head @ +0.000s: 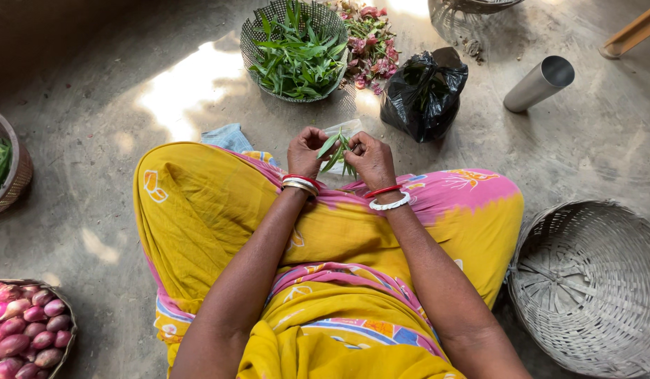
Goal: The person sits on the floor and sorts green leafy vegetables by hand, picking up leaves from a basket, separating them, and placing them into a plastic bag. The person handles the leaves one at a time and occasionally adjusts the pile.
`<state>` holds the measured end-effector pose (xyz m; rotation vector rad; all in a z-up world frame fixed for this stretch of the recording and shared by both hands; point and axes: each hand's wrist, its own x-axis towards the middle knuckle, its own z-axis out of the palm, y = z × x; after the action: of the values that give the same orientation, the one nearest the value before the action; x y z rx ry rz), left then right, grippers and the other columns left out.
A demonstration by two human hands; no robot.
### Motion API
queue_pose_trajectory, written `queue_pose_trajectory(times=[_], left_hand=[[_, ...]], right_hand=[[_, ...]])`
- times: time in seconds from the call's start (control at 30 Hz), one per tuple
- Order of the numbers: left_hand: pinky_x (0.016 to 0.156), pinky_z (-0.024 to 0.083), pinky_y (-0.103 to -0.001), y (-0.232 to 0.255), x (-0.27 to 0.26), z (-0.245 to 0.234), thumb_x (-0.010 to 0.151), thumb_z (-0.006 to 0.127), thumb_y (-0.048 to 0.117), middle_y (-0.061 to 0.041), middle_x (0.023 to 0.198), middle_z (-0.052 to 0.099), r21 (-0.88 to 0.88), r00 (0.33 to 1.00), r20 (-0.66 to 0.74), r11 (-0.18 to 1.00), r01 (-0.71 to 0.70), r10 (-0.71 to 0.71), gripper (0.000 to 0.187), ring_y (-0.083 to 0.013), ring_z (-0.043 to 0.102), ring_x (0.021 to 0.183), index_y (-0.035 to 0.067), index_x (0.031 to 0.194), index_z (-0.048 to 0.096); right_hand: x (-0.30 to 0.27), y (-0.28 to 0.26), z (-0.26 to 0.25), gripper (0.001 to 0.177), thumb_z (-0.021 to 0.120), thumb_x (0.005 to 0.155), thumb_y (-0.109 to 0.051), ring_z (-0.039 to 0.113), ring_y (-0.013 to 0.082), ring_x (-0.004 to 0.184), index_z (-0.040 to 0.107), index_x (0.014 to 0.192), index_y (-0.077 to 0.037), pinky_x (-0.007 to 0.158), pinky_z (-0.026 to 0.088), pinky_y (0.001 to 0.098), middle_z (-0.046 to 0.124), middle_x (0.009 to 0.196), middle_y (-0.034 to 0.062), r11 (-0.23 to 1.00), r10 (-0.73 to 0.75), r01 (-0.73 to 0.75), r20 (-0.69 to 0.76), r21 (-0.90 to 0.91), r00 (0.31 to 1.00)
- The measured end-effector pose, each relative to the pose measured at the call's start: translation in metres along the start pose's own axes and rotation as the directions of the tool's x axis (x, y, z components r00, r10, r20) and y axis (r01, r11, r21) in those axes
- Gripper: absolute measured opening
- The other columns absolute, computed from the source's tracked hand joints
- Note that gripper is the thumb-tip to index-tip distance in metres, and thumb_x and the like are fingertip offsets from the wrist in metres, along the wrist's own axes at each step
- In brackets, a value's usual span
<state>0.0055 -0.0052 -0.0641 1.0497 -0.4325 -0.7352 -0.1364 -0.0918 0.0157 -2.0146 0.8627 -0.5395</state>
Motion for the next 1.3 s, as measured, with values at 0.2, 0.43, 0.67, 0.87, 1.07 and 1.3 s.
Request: queue_pose_trajectory(times=[0.2, 0.43, 0.67, 0.87, 1.07, 1.3], left_hand=[[0.064, 0.054, -0.02, 0.01, -0.006, 0.001, 0.083, 0.089, 0.007, 0.001, 0.082, 0.073, 0.281, 0.996, -0.013, 0.956, -0.082, 0.089, 0.018, -0.0046, 0.065, 0.071, 0.005, 0.089, 0.072], [0.058, 0.054, -0.02, 0.025, -0.008, 0.008, 0.083, 0.086, 0.008, -0.001, 0.08, 0.075, 0.188, 0.997, -0.075, 0.982, 0.023, -0.009, 0.013, -0.0063, 0.066, 0.065, 0.004, 0.092, 0.077], [0.061, 0.057, -0.021, 0.028, -0.01, 0.007, 0.083, 0.085, 0.006, -0.001, 0.081, 0.076, 0.247, 0.997, -0.079, 0.969, 0.007, 0.013, 0.014, -0.0068, 0.068, 0.068, 0.004, 0.093, 0.077], [0.07, 0.057, -0.021, 0.027, -0.012, 0.007, 0.084, 0.082, 0.004, 0.0, 0.084, 0.076, 0.374, 0.992, -0.077, 0.925, -0.064, 0.1, 0.011, -0.0048, 0.067, 0.075, 0.005, 0.094, 0.078], [0.068, 0.055, -0.021, 0.028, -0.011, 0.009, 0.082, 0.076, 0.004, 0.004, 0.08, 0.07, 0.337, 1.0, -0.003, 0.942, 0.012, -0.012, 0.007, -0.0039, 0.064, 0.074, 0.005, 0.088, 0.071], [0.068, 0.052, -0.02, 0.02, -0.01, 0.005, 0.083, 0.073, 0.003, 0.004, 0.08, 0.066, 0.285, 0.993, 0.114, 0.958, 0.001, -0.035, 0.006, -0.0038, 0.061, 0.073, 0.004, 0.087, 0.069]], right_hand=[[0.0, -0.005, 0.003, 0.014, 0.08, 0.083, -0.009, 0.063, 0.0061, 0.06, 0.067, 0.09, -0.005, 0.057, 0.051, 0.0252, 0.07, 0.069, 0.0022, 1.0, -0.022, 0.022, 0.004, -0.001, 1.0], [-0.002, -0.008, 0.003, 0.014, 0.079, 0.083, -0.007, 0.062, 0.0071, 0.061, 0.067, 0.09, -0.005, 0.058, 0.051, 0.0253, 0.069, 0.069, 0.0028, 0.999, -0.042, 0.042, 0.016, -0.025, 0.999], [-0.004, -0.011, 0.002, 0.014, 0.078, 0.083, -0.007, 0.063, 0.0073, 0.061, 0.067, 0.09, -0.004, 0.058, 0.052, 0.0257, 0.07, 0.069, 0.0032, 0.999, -0.039, 0.04, 0.03, -0.007, 0.999], [-0.005, -0.013, 0.0, 0.013, 0.078, 0.085, -0.009, 0.063, 0.0065, 0.063, 0.068, 0.092, -0.005, 0.058, 0.052, 0.0241, 0.07, 0.072, 0.0016, 0.997, -0.046, 0.041, 0.076, 0.057, 0.996], [0.007, 0.002, -0.008, 0.011, 0.07, 0.094, -0.016, 0.065, 0.0033, 0.074, 0.073, 0.102, -0.01, 0.062, 0.051, 0.0184, 0.072, 0.086, -0.0053, 0.851, 0.087, -0.151, 0.149, 0.503, 0.985], [0.014, 0.029, 0.002, 0.013, 0.076, 0.093, -0.017, 0.066, 0.0056, 0.075, 0.075, 0.1, -0.006, 0.065, 0.053, 0.0213, 0.072, 0.083, -0.0009, 0.746, 0.091, -0.225, 0.238, 0.627, 0.967]])
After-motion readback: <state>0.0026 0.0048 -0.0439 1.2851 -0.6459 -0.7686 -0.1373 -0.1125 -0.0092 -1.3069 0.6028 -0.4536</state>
